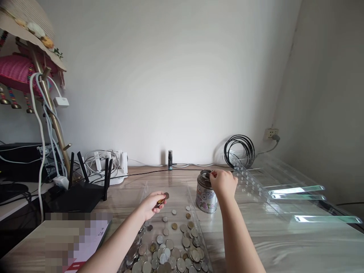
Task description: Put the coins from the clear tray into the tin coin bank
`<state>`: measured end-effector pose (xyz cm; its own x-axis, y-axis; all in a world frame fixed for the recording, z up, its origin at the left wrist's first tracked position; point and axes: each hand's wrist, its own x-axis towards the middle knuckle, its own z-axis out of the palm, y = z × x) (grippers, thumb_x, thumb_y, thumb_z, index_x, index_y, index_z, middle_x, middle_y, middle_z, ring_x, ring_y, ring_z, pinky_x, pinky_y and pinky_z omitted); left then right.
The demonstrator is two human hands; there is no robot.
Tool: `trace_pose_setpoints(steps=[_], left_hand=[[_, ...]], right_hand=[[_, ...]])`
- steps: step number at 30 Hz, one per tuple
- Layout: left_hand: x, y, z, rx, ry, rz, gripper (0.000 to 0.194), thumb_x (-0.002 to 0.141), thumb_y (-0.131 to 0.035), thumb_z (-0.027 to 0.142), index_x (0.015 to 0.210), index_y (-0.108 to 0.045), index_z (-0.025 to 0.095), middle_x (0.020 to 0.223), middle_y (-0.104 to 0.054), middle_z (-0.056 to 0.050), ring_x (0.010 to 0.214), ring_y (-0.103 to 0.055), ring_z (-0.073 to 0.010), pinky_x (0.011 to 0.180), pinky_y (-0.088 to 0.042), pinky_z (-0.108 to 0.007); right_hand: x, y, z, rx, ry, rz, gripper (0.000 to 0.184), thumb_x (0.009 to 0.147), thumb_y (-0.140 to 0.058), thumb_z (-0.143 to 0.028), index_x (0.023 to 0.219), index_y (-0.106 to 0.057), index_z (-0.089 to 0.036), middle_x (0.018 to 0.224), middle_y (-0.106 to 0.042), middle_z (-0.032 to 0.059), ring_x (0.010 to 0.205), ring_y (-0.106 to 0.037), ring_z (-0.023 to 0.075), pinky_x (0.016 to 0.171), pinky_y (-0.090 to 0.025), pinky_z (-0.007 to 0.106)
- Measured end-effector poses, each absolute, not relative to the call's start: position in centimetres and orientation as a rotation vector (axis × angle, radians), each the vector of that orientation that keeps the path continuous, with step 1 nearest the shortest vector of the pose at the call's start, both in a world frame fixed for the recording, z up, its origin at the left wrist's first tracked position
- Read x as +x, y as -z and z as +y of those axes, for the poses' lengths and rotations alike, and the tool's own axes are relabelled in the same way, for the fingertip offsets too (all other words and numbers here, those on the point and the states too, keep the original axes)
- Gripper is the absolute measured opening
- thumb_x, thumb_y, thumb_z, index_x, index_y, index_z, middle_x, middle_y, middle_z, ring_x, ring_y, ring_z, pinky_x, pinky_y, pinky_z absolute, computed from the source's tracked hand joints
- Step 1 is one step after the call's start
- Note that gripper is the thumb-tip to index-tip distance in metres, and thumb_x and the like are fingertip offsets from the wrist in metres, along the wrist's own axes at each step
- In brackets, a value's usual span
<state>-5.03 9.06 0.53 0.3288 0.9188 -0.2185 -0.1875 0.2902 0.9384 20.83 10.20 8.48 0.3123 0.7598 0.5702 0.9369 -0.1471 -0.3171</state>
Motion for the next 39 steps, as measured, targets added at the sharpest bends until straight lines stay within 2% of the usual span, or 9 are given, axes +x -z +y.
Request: trace_pose_setpoints(steps=[3,7,12,15,18,24,29,34,39], left_hand=[[-5.1,-0.2,9.2,0.983,-0.91,0.914,0.019,0.061,-0.056,0.026,0.072,-0.045,0.015,0.058,-0.048,0.001,0.039,-0.038,-0.0017,0.036,-0.008,-0.016],[-5.1,0.0,9.4,0.981,-0.95,0.902,0.025,0.059,-0.06,0.031,0.074,-0.046,0.015,0.058,-0.047,0.002,0.039,-0.037,-0.0014,0.035,-0.008,-0.015],[-5.2,0.0,9.3,1.007,-1.037,0.859,0.027,0.061,-0.058,0.035,0.076,-0.049,0.015,0.056,-0.043,0.004,0.038,-0.033,-0.0003,0.034,-0.007,-0.015],[-5.2,-0.1,9.2,1.012,-1.044,0.828,0.022,0.065,-0.054,0.033,0.077,-0.048,0.015,0.055,-0.044,0.004,0.038,-0.033,-0.0007,0.034,-0.007,-0.015],[-5.1,-0.3,8.9,0.993,-0.971,0.789,0.021,0.068,-0.049,0.029,0.085,-0.048,0.016,0.055,-0.045,0.003,0.037,-0.032,-0.0011,0.034,-0.007,-0.015],[-5.4,-0.7,9.0,0.776,-0.864,0.887,0.02,0.066,-0.042,0.014,0.084,-0.05,0.01,0.058,-0.046,-0.002,0.043,-0.039,-0.0038,0.035,-0.015,-0.014],[-5.5,-0.4,9.0,0.789,-0.865,0.883,0.019,0.065,-0.043,0.007,0.082,-0.049,0.01,0.064,-0.05,-0.005,0.046,-0.041,-0.0041,0.036,-0.017,-0.013],[-5.4,-0.3,9.0,0.879,-0.88,0.83,0.011,0.064,-0.054,0.015,0.072,-0.052,0.009,0.061,-0.047,-0.002,0.043,-0.036,-0.0008,0.035,-0.011,-0.013],[-5.5,-0.5,8.9,0.975,-0.866,0.845,0.027,0.063,-0.058,0.035,0.071,-0.054,0.01,0.061,-0.046,0.001,0.038,-0.029,0.0012,0.035,-0.005,-0.016]], right_hand=[[20.3,-8.7,9.9,-1.912,0.38,-1.459,0.022,0.065,-0.044,-0.033,0.07,-0.062,-0.022,0.076,-0.06,0.0052,0.078,-0.046,0.0209,0.067,-0.025,0.033],[16.9,-8.5,8.7,-1.55,0.487,-1.496,0.026,0.072,-0.038,-0.031,0.08,-0.06,-0.02,0.083,-0.057,0.005,0.079,-0.047,0.0168,0.07,-0.03,0.029],[10.1,-5.5,8.1,-1.261,-0.096,-2.104,0.026,0.073,-0.04,-0.036,0.077,-0.061,-0.021,0.069,-0.059,0.0012,0.056,-0.048,0.0104,0.052,-0.033,0.02],[8.3,-3.7,8.4,-1.277,-0.215,-2.2,0.027,0.072,-0.042,-0.038,0.067,-0.061,-0.02,0.062,-0.058,0.0006,0.053,-0.048,0.0103,0.049,-0.032,0.02],[8.7,-3.5,8.8,-1.354,-0.13,-2.117,0.025,0.073,-0.041,-0.035,0.066,-0.062,-0.022,0.063,-0.06,0.0003,0.055,-0.049,0.0109,0.05,-0.031,0.02],[13.9,-7.2,9.1,-1.535,0.26,-1.673,0.029,0.076,-0.035,-0.035,0.087,-0.061,-0.025,0.084,-0.061,0.0024,0.067,-0.052,0.0133,0.054,-0.034,0.023],[19.4,-8.9,9.9,-1.982,0.286,-1.432,0.029,0.068,-0.042,-0.041,0.08,-0.064,-0.026,0.08,-0.061,0.006,0.07,-0.052,0.0199,0.05,-0.032,0.026],[20.8,-8.5,10.6,-1.98,0.331,-1.562,0.032,0.067,-0.041,-0.042,0.077,-0.065,-0.023,0.087,-0.057,0.0078,0.08,-0.05,0.0214,0.058,-0.035,0.028],[20.5,-8.5,11.2,-1.964,0.312,-1.551,0.032,0.066,-0.043,-0.043,0.076,-0.065,-0.023,0.089,-0.057,0.0071,0.082,-0.048,0.0226,0.06,-0.036,0.03]])
